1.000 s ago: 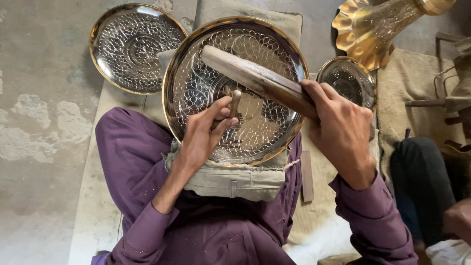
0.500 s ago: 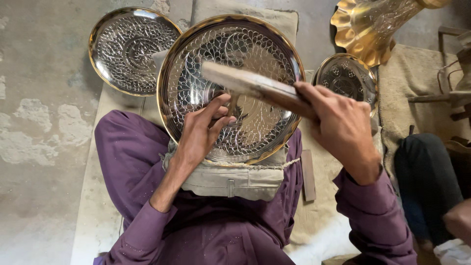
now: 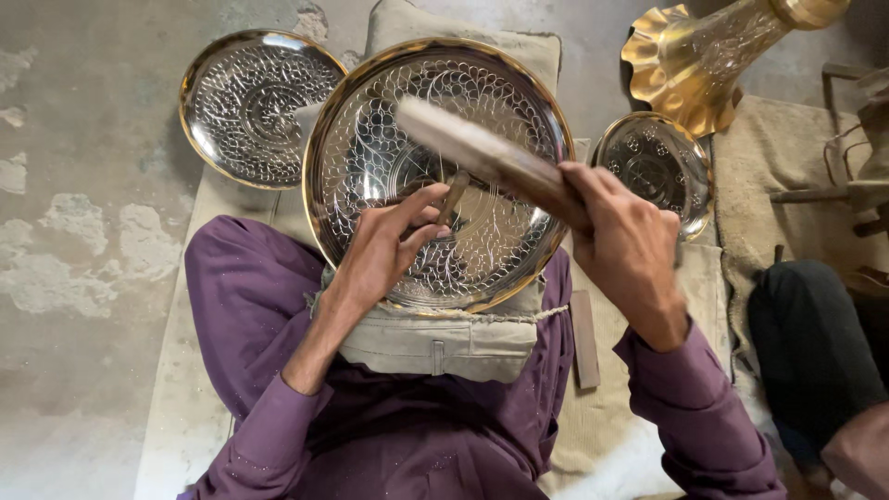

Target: The person sits on the floor with a large decorated brass tray resting on a lap cushion and engraves ornamental patterns into its surface using a small chisel, tapping it with a wooden mallet. They rotate and reposition the tray between sections and continue chasing new pattern areas across the surface.

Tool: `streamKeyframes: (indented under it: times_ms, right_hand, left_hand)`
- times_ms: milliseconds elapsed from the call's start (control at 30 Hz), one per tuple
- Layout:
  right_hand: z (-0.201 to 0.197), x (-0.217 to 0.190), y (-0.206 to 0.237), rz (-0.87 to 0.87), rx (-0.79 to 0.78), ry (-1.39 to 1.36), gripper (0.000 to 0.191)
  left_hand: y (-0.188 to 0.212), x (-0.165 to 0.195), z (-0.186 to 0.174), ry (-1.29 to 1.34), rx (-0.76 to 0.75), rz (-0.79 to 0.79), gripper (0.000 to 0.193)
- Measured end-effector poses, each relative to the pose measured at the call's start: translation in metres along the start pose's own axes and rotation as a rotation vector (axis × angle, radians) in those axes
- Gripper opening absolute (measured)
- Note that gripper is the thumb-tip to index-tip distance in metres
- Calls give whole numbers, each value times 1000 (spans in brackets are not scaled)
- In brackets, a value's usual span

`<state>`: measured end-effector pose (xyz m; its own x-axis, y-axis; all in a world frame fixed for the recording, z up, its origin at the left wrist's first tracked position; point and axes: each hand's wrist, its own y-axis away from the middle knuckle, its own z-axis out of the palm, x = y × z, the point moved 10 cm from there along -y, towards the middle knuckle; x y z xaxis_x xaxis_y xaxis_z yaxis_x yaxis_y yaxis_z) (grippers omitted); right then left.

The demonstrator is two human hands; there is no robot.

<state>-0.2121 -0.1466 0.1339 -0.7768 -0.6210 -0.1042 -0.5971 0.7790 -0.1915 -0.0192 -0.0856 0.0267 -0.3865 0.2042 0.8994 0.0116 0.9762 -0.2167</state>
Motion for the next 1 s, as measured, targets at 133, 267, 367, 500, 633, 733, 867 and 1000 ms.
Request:
streamKeyframes:
  times_ms: [133,267,367,500,633,733,867,1000]
  right_hand:
    - [-2,2,6,40,38,-283,40]
    - [1,7,26,82,-4,4,43]
    - [6,-3,59,-37,27,-352,41]
    - [74,-29,142,-106,-465,-558,43]
    - [134,-65,221,-241,-710,-541,51]
    - [147,-73,230,-268,-539,-562,64]
    - [145,-72,222,-281,-595,-663,38]
    - [132,-43,171,-74,-641,-807,8]
  left_hand:
    - [-1,2,-2,16,36,27,49]
    - [10,-3,-18,8,155,-25,42]
    - [50,11,-63,53,474,167,40]
    - [103,-26,-107,194,726,-15,49]
    - [125,-72,-136,516,810,-159,31]
    - [117,-87,-139,549,749,-252,14]
    - [99,-80,-130,255,647,-366,24]
    - [71,-65,-126,-32,569,-366,37]
